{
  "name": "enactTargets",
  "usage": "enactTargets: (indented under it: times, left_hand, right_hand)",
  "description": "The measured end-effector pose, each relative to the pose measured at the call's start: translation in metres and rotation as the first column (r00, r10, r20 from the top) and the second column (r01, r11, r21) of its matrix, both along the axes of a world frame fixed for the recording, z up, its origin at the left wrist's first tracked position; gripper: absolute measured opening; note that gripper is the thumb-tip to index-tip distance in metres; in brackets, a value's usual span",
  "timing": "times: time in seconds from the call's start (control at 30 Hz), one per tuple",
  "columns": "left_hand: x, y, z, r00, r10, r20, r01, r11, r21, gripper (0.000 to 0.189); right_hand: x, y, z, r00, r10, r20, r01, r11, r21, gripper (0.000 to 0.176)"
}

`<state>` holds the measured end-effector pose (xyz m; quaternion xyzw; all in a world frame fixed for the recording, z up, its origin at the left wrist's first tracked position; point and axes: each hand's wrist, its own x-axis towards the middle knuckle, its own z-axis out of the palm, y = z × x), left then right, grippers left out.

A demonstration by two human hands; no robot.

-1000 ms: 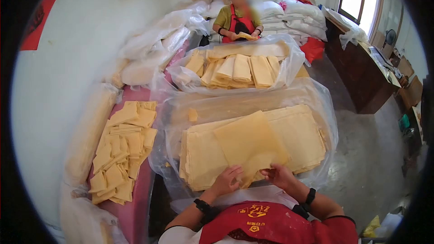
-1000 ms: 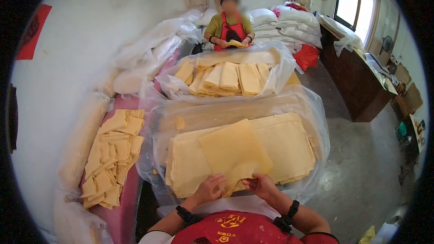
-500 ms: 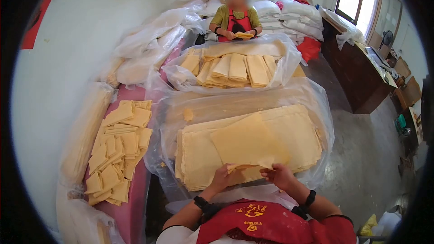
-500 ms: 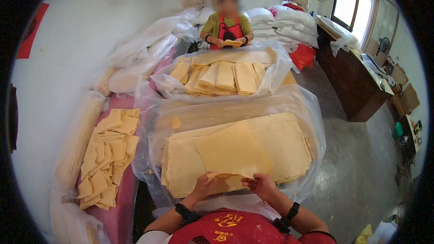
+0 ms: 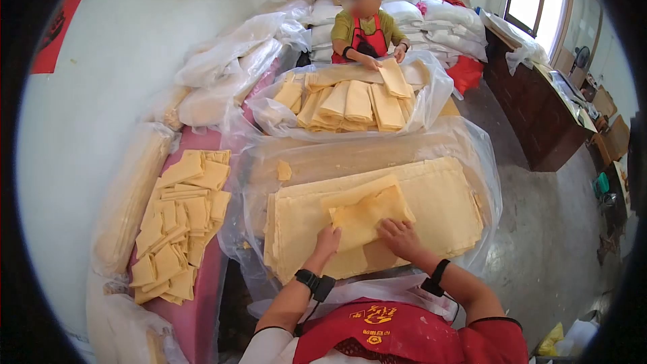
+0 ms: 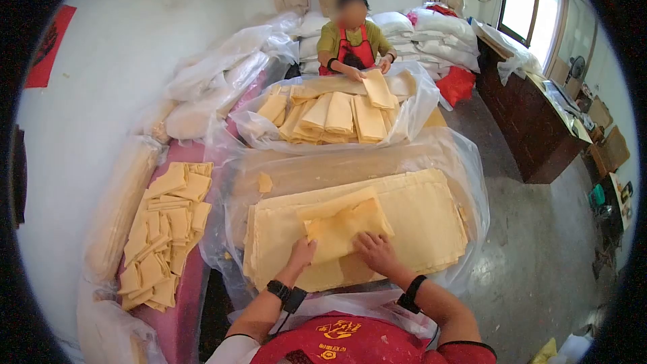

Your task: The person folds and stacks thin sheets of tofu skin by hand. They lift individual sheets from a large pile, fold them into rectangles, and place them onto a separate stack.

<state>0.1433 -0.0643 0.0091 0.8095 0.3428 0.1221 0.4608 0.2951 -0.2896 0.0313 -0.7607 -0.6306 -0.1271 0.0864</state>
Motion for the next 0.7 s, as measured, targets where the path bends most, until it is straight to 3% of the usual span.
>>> enactTargets:
  times: [0.07,0.13,0.23,0.33,0.37,0.43,0.47,0.53,0.57,0.6,0.63,0.67,0.7]
  left_hand:
    - [0.002,0.000,0.000,0.995,-0.003,-0.097,0.007,0.999,0.043,0.029]
    - [0.004,0.003,0.005,0.983,-0.112,0.148,0.093,0.987,0.128,0.030]
    - [-0.005,-0.006,0.049,0.983,-0.179,0.039,0.178,0.984,0.032,0.032]
    - [-0.015,0.002,0.001,0.967,-0.241,0.078,0.236,0.969,0.067,0.032]
    - [-0.018,-0.003,0.016,0.968,-0.239,0.071,0.235,0.970,0.063,0.032]
    - [-0.016,-0.010,0.047,0.994,-0.042,-0.098,0.013,0.961,-0.275,0.036]
    - [-0.017,-0.012,0.040,0.994,-0.036,-0.099,0.008,0.961,-0.276,0.036]
    - [-0.017,-0.012,0.024,0.995,0.103,-0.015,-0.102,0.992,0.070,0.037]
    - [-0.019,-0.019,0.042,0.994,0.106,-0.014,-0.105,0.992,0.072,0.037]
    - [-0.024,-0.032,0.076,0.991,-0.002,0.137,-0.064,0.876,0.478,0.034]
    - [-0.029,-0.038,0.094,0.962,-0.161,0.222,-0.083,0.599,0.797,0.031]
    - [-0.033,-0.039,0.092,0.964,-0.154,0.218,-0.083,0.603,0.794,0.031]
    - [-0.039,-0.041,0.087,0.945,-0.326,0.024,0.160,0.524,0.837,0.029]
  right_hand:
    - [0.005,-0.001,0.006,0.999,-0.011,-0.043,0.009,0.999,-0.038,0.046]
    - [0.006,-0.005,0.018,0.997,-0.028,-0.076,0.023,0.997,-0.069,0.045]
    - [-0.003,-0.006,0.048,0.996,-0.024,-0.085,0.020,0.999,-0.050,0.045]
    - [-0.012,-0.008,0.048,0.989,0.059,-0.134,-0.058,0.998,0.012,0.046]
    - [-0.010,-0.008,0.039,0.991,0.039,-0.129,-0.040,0.999,-0.004,0.047]
    - [-0.003,-0.007,0.026,0.993,0.022,-0.119,-0.024,1.000,-0.016,0.048]
    - [0.000,-0.008,0.021,0.996,0.041,-0.073,-0.042,0.999,-0.017,0.046]
    - [0.006,-0.010,0.016,0.998,0.065,-0.024,-0.065,0.998,-0.017,0.045]
    - [0.009,-0.011,0.016,0.996,0.084,-0.025,-0.085,0.995,-0.042,0.042]
    - [0.011,-0.011,0.015,0.994,0.102,-0.028,-0.104,0.992,-0.067,0.039]
    - [0.013,-0.010,0.015,0.994,0.104,-0.031,-0.106,0.992,-0.067,0.039]
    - [0.014,-0.008,0.014,0.989,0.124,-0.083,-0.131,0.988,-0.079,0.036]
    - [0.013,-0.007,0.013,0.980,0.147,-0.135,-0.160,0.983,-0.091,0.032]
